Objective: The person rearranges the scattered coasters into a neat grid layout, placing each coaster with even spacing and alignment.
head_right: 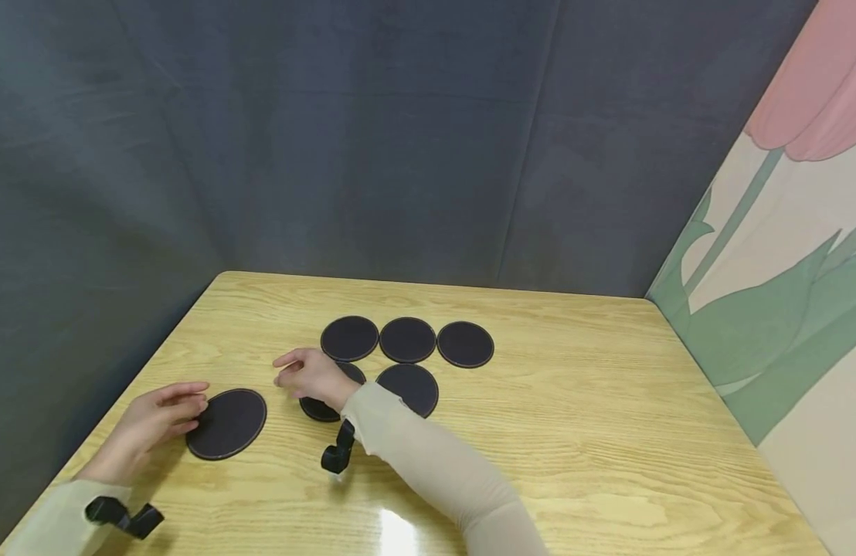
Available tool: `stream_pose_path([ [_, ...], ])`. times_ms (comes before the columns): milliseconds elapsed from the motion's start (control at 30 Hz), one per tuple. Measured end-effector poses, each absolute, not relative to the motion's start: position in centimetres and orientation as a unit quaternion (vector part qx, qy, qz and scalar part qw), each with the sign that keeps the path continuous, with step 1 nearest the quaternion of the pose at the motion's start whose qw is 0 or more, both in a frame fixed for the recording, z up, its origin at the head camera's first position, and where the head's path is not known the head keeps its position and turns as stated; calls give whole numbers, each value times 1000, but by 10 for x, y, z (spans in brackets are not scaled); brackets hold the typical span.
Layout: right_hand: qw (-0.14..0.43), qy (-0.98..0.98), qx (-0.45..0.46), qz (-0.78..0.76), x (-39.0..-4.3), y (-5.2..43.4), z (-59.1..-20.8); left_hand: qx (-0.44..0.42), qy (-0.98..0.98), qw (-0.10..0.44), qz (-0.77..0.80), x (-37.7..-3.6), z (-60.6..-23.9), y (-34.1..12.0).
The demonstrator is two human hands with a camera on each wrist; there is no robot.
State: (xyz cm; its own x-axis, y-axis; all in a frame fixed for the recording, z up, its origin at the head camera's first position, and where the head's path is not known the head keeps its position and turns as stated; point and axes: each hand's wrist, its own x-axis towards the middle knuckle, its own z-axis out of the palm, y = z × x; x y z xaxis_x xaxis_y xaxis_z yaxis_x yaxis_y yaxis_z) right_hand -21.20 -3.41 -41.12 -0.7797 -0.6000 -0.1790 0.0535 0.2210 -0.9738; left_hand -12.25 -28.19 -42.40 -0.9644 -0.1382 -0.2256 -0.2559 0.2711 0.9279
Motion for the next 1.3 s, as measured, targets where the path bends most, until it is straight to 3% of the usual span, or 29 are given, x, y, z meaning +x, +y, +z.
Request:
stream_pose_path([
  [267,314,738,-181,-569,-207,-45,-414,-138,804,60,575,-119,-426,-293],
  [1300,340,721,-170,-579,-191,-60,-424,-150,821,79,545,-115,-432,-292],
])
